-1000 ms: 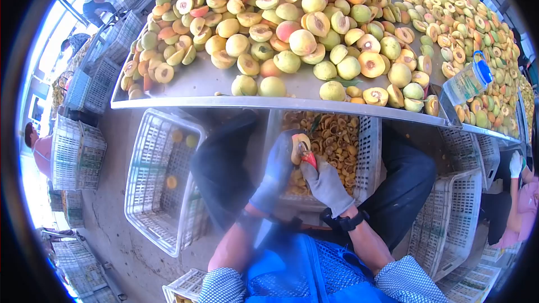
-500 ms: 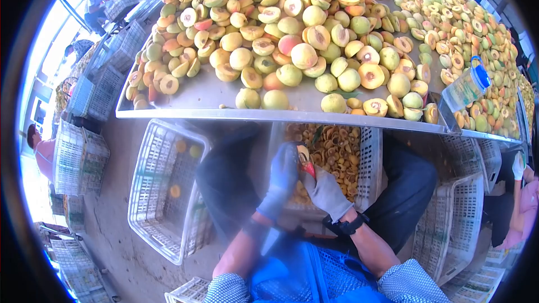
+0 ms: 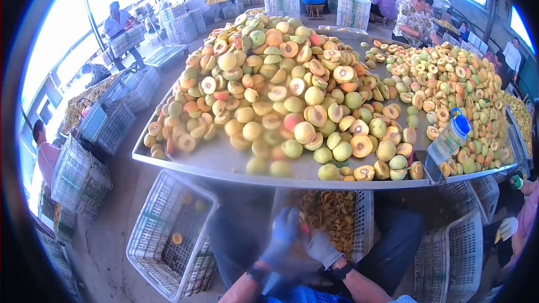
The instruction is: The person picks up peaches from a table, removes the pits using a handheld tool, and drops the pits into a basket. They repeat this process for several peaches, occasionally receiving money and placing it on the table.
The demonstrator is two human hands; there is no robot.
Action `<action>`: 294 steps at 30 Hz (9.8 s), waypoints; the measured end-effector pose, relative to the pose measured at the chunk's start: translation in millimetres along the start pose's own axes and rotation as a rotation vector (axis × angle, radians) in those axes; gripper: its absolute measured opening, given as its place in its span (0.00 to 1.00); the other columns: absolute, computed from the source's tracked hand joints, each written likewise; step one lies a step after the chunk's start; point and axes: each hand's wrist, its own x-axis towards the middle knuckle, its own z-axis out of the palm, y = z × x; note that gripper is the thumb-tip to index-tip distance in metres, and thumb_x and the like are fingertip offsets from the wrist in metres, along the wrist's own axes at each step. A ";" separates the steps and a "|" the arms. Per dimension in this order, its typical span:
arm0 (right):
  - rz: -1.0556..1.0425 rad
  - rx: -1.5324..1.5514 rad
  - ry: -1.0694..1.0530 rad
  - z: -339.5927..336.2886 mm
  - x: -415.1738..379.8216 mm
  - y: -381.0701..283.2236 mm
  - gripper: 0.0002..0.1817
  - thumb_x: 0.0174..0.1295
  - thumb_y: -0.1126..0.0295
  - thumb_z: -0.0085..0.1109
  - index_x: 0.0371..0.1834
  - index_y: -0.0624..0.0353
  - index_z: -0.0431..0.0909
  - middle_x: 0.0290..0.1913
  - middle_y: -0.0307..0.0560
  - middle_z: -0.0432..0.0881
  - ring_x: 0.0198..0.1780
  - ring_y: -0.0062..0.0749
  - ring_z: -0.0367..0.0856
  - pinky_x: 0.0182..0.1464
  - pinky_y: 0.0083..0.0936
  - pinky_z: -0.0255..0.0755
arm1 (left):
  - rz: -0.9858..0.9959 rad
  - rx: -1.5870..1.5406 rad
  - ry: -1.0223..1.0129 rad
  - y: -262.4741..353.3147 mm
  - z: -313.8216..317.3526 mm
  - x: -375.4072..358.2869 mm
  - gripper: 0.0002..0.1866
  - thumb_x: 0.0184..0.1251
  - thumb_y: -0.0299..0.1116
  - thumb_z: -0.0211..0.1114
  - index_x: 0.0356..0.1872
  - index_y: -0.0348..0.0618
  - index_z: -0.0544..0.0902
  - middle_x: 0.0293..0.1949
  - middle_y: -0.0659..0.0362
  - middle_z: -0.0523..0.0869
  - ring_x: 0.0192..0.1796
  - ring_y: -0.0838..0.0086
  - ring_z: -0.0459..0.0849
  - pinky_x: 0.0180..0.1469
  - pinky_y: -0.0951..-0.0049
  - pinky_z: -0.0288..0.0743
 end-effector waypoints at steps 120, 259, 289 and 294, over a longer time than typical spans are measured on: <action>0.741 0.949 -0.097 -30.3 -24.6 21.9 0.22 0.69 0.47 0.48 0.32 0.57 0.70 0.12 0.32 0.62 0.09 0.19 0.56 0.12 0.21 0.49 | 0.269 0.809 0.383 51.5 -199.5 4.4 0.09 0.68 0.30 0.57 0.45 0.40 0.80 0.40 0.48 0.82 0.43 0.57 0.81 0.47 0.66 0.74; 0.335 -0.021 -0.051 -191.3 -51.0 62.9 0.22 0.62 0.60 0.57 0.54 0.62 0.71 0.36 0.60 0.82 0.38 0.52 0.82 0.41 0.39 0.73 | 0.797 0.451 -0.526 204.8 222.8 152.9 0.18 0.60 0.45 0.65 0.45 0.44 0.80 0.41 0.53 0.83 0.41 0.61 0.83 0.42 0.63 0.76; 0.142 0.472 0.534 -115.6 -33.6 13.0 0.32 0.63 0.45 0.55 0.55 0.64 0.70 0.44 0.63 0.81 0.49 0.51 0.81 0.51 0.37 0.71 | 0.124 -0.305 -0.416 89.7 99.0 -19.6 0.22 0.70 0.30 0.54 0.62 0.36 0.65 0.55 0.55 0.72 0.54 0.70 0.73 0.58 0.70 0.69; 0.215 0.296 0.350 -100.5 -42.8 8.8 0.29 0.66 0.47 0.51 0.58 0.62 0.69 0.48 0.59 0.79 0.52 0.53 0.78 0.51 0.40 0.71 | -0.062 -0.484 -0.162 -16.5 64.1 -7.5 0.23 0.77 0.39 0.47 0.66 0.36 0.63 0.59 0.55 0.72 0.57 0.70 0.73 0.60 0.70 0.69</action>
